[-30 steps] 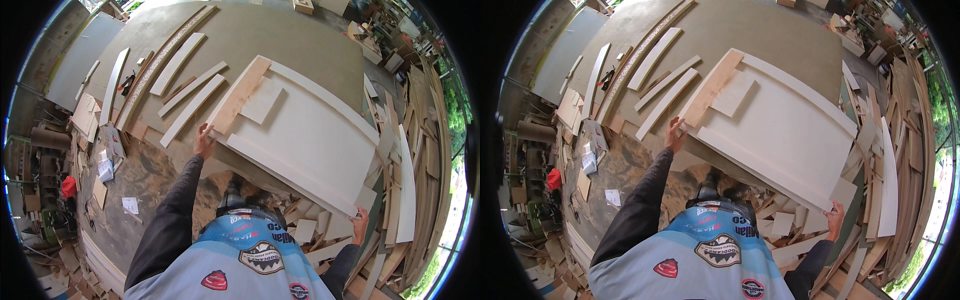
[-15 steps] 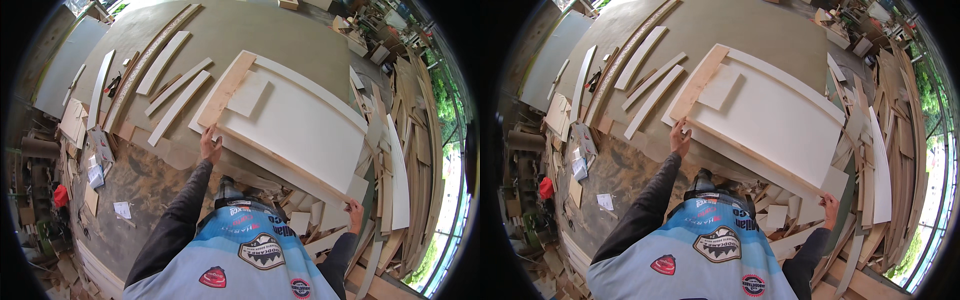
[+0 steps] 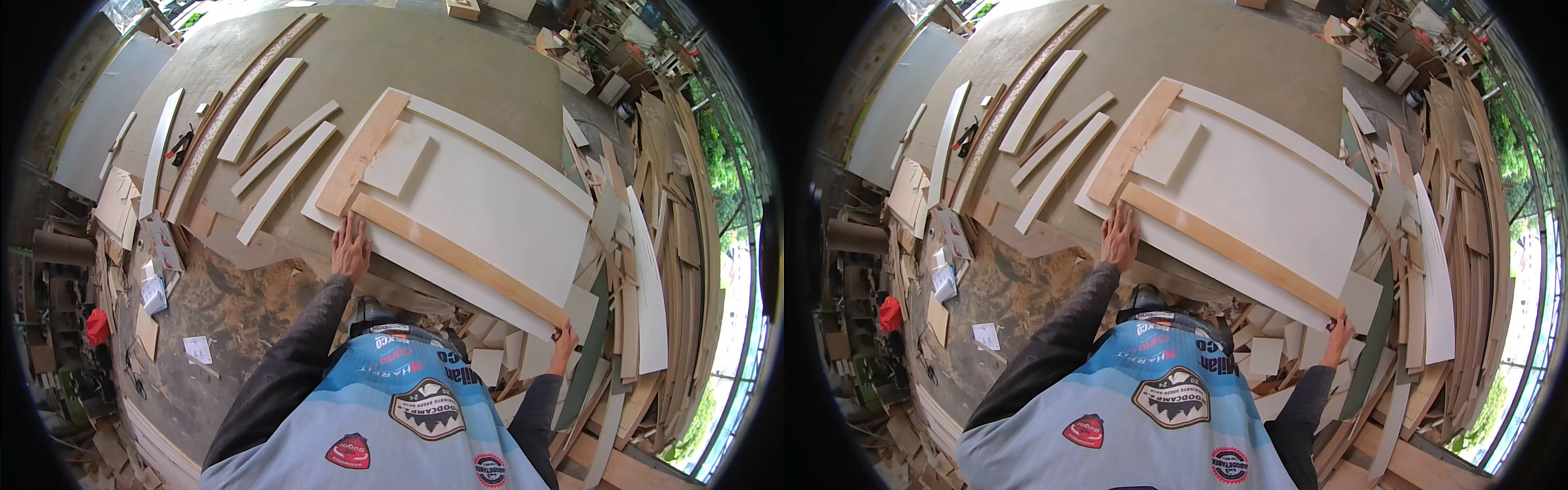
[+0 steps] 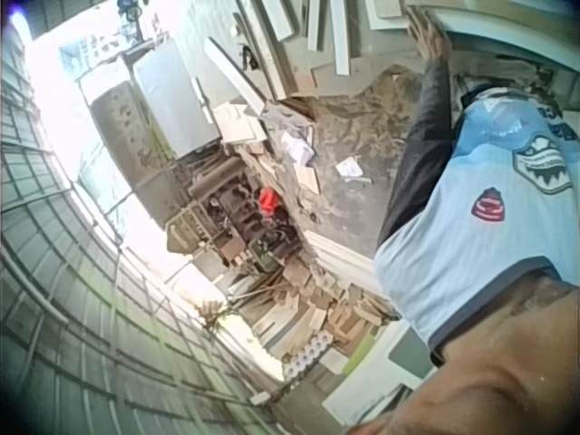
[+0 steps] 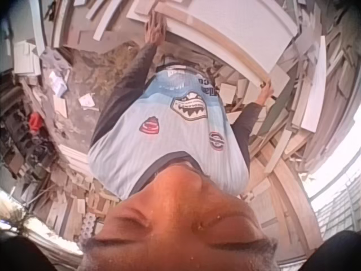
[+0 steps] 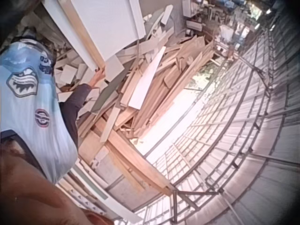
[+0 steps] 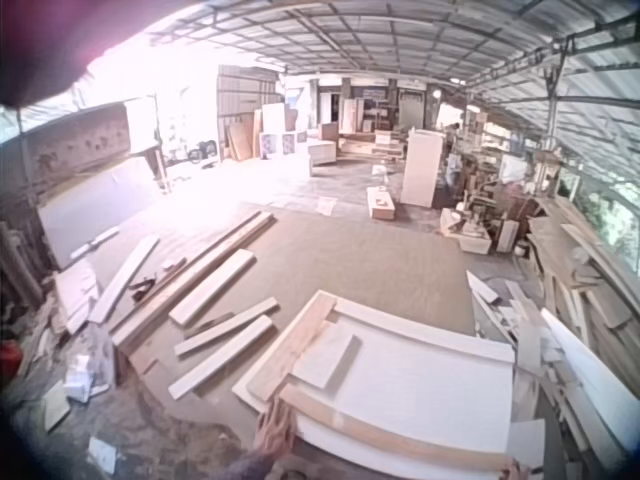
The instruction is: The person assembles white-painted wood panels, hammering small nails into one piece, measuring with a tape measure, and aligning panels together by hand.
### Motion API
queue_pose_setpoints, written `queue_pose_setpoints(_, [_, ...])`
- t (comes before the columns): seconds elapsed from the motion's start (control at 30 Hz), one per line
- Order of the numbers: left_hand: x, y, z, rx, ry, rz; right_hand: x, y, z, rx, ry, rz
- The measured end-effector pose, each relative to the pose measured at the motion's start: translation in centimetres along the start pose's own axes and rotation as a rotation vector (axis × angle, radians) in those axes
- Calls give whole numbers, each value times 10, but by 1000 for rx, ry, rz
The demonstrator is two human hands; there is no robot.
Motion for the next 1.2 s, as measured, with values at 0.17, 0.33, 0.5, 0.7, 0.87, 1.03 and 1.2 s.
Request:
queue_pose_setpoints(0.17, [0, 10, -31, 98, 32, 23, 3, 4, -4, 28, -8, 81])
queue_pose_setpoints(0.33, [40, 22, -98, -66, 213, 25, 10, 6, -16, 24, -24, 171])
queue_pose_setpoints(0.5, [77, 18, -194, -56, 343, 52, 1, 13, -13, 17, 137, 392])
queue_pose_setpoints(0.7, [136, 2, -315, 132, 783, -26, -38, 14, -20, -174, 185, 710])
queue_pose_setpoints(0.87, [181, -7, -367, 224, 1076, -131, -53, -1, -50, -419, -40, 677])
queue_pose_setpoints(1.03, [191, -25, -360, 217, 1056, -452, -24, -13, -75, -461, -58, 657])
queue_pose_setpoints(1.2, [180, -12, -298, 173, 902, -671, -42, -12, -98, -762, -150, 392])
Point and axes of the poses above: each hand's wrist, its own z-axis towards the middle knuckle, its own y-axis out of the back of the hand, x = y × z, the point moved 6 cm from there along z, towards the middle knuckle, and after that the axes turned 9 degrees about -z, right-handed, at the moved point
